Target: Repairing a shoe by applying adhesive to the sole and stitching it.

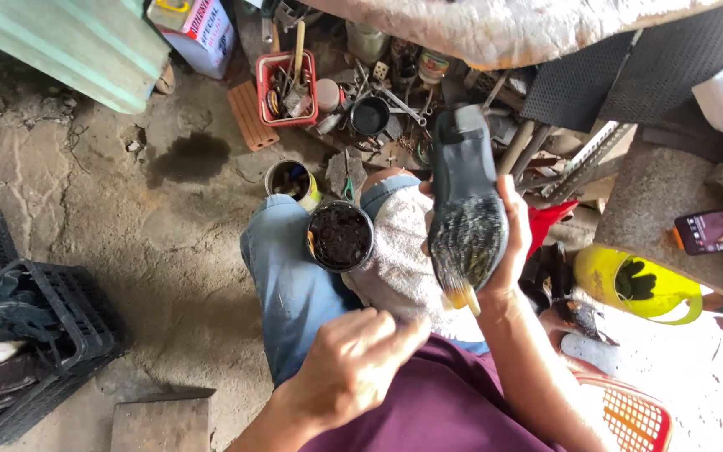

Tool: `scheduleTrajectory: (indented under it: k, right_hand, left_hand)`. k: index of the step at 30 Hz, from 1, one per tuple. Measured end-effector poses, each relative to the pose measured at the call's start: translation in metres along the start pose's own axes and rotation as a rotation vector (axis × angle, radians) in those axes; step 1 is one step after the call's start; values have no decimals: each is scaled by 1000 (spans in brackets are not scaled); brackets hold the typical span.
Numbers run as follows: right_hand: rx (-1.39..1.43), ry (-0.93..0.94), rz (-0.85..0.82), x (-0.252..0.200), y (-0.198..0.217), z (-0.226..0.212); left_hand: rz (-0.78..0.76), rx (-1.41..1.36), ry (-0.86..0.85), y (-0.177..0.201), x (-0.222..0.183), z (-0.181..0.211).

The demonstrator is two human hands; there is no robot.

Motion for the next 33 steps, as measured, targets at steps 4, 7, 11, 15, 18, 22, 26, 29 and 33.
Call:
scheduleTrajectory:
  k: [4,7,11,15,18,22,26,29,33]
  right_hand:
    - [142,-43,-201,-8,-10,-1]
    - [201,-260,-188,-19,-2,22]
    - [4,-222,-278,-24,-23,30]
    - [-198,-79,50,-22,52,28]
    - [-217,-141,102,-29,81,45]
    - [-255,-250,160,-33,87,59]
    - [-153,-170,-22,-25,18,36]
    - [-203,-110,-157,-23,-6,27]
    - [-464,-69,113,-18,30,21]
  left_hand:
    - [-48,-198,28,26,-2,7]
    - [145,-11,36,63,-3,8]
    - [112,312,1,73,12,21]
    - [78,423,-39,65,15,22]
    - [39,424,-31,54,19,18]
    - [40,401,-34,45,25,13]
    - [42,380,-53,41,17,14]
    - [52,353,-27,38,14,5]
    - [24,228,-89,27,24,19]
Point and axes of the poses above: each hand's wrist, its own x-axis towards the middle knuckle, its own y-axis out of the back of the hand, z = x × y, the point moved 10 cm from there along x, towards the middle knuckle, and after that the axes turned 3 degrees about -z, right-handed, at the moved point
